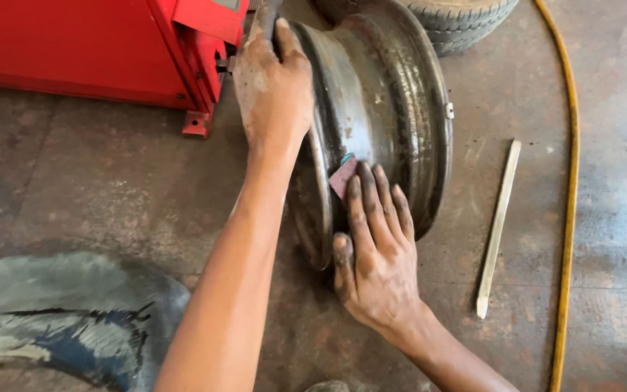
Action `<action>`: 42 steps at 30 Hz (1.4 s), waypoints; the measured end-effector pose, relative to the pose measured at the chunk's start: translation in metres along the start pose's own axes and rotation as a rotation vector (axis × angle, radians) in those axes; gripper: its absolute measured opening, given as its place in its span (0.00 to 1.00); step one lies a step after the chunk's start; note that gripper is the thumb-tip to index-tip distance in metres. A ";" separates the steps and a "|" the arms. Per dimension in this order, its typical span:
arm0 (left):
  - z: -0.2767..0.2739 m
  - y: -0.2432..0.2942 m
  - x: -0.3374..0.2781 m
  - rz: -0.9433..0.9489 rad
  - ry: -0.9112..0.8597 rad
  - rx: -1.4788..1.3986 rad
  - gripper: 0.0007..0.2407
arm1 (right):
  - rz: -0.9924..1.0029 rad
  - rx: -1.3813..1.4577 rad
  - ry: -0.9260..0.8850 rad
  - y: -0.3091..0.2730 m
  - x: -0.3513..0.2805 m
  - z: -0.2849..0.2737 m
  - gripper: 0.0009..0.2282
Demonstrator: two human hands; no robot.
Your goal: The person scrubs a metal wheel rim with a small abrasive pad, rotating the rim by hand to clean different sections. The rim is held upright and turned repeatedly while the person wipes its outer surface.
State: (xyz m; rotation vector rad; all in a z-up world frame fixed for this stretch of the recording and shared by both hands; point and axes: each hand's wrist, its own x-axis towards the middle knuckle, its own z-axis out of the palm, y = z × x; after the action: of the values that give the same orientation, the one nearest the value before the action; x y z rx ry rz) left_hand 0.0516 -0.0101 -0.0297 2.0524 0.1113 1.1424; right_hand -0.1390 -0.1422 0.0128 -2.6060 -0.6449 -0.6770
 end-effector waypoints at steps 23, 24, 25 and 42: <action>0.000 -0.005 -0.003 -0.116 -0.113 0.070 0.12 | 0.562 0.595 -0.121 0.010 0.053 -0.028 0.18; 0.000 -0.003 -0.003 -0.277 -0.126 -0.063 0.10 | 0.650 0.642 -0.141 0.007 0.046 -0.030 0.16; -0.003 -0.003 -0.005 -0.116 -0.117 0.075 0.10 | 0.636 0.656 -0.092 0.004 0.040 -0.028 0.17; -0.009 0.006 0.004 -0.245 -0.153 0.046 0.16 | -0.059 -0.045 0.312 0.046 0.099 0.036 0.07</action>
State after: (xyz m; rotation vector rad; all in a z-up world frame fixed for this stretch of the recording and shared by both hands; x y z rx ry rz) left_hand 0.0455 -0.0074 -0.0195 2.0918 0.3068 0.8378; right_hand -0.0250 -0.1305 0.0254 -2.4527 -0.6157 -1.0997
